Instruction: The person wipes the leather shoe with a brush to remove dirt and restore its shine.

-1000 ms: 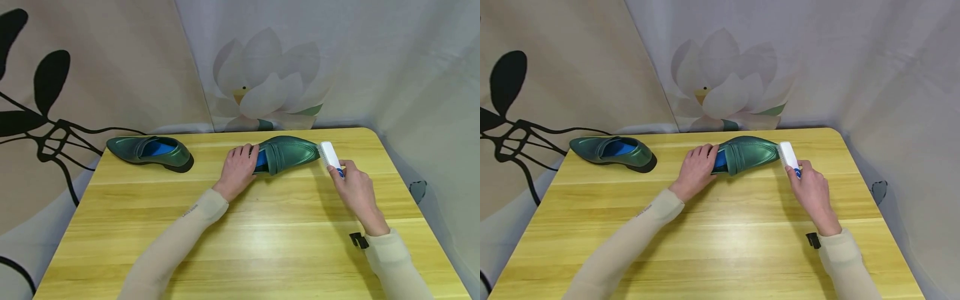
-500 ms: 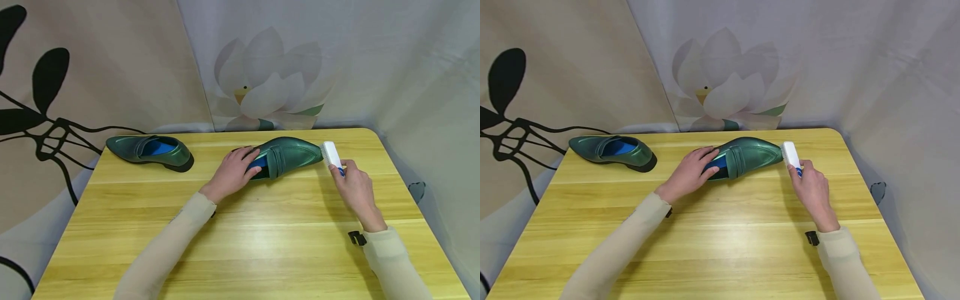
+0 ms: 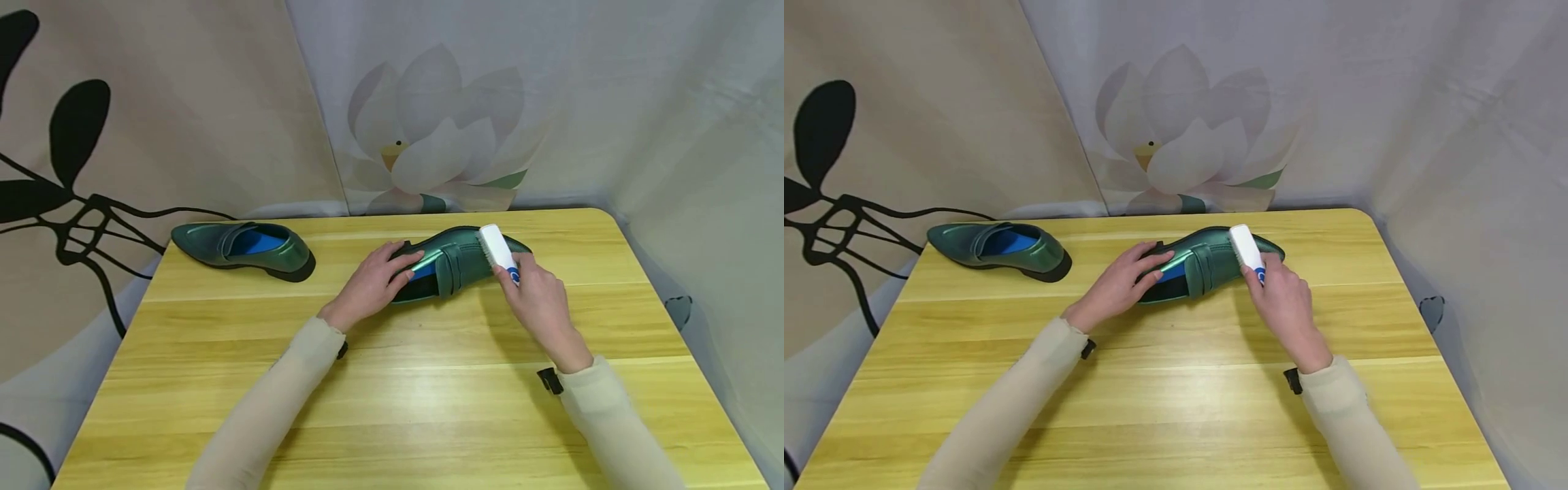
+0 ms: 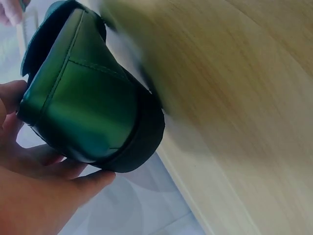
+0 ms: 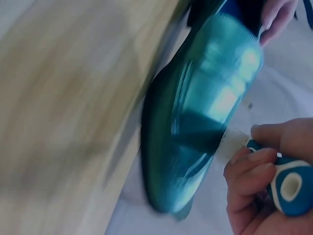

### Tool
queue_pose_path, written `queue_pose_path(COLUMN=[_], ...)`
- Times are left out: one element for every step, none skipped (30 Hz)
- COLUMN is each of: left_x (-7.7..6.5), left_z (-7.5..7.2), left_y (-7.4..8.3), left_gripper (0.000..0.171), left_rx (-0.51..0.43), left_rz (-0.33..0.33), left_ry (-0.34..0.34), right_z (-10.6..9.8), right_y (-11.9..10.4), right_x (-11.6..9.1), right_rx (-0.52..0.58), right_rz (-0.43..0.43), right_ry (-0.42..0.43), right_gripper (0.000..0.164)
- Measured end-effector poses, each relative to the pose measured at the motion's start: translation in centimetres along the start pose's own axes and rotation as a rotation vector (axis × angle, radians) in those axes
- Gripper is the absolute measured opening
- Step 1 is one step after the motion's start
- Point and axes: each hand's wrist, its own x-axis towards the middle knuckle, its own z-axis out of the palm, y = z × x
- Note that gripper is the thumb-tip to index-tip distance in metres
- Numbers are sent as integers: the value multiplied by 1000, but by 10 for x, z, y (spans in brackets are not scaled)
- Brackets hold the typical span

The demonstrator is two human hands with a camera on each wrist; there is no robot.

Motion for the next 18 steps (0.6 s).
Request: queue_pose_path(left_x=[0,0,0,0,0,0,0,0,0,0,0,0,0,-1,-1,-2,-2,-3], left_z=[1,1,2,3,3,4,4,4,4,3,3,2,1,0,-1,-2,-2,-3], left_y=[0,0,0,0,0,0,0,0,0,0,0,0,-1,-2,-2,-3,-4,-4], left_gripper=[46,46,46,46,46,46,47,49,51,54,57,60,63,65,66,67,67,67], left_rx=[2,3,3,3,3,4,7,6,-1,-12,-20,-29,-40,-55,-67,-76,-81,-92], left_rz=[1,2,4,4,3,3,-1,-11,-24,-42,-64,-89,-120,-151,-178,-202,-221,-235], left_ry=[3,7,10,13,14,15,18,18,19,20,20,22,24,22,22,19,13,6], right_z=[3,6,8,9,10,10,9,7,5,2,-1,-5,-8,-12,-16,-20,-23,-26], right_y=[-5,-11,-15,-18,-20,-21,-20,-18,-15,-11,-6,0,6,12,18,23,28,33], right_x=[1,2,2,2,2,2,2,1,0,0,-1,-2,-4,-5,-7,-9,-12,-14], right_rx=[2,4,6,5,5,3,0,-2,-3,-4,-2,-3,-2,-1,0,4,7,9], right_rz=[-24,-45,-62,-76,-83,-82,-77,-67,-52,-33,-9,13,36,60,85,109,128,143], right_ry=[-4,-8,-13,-15,-18,-20,-21,-21,-21,-24,-31,-36,-39,-43,-47,-53,-56,-60], right_gripper=[48,48,48,48,48,48,48,47,47,47,48,48,49,50,51,52,53,54])
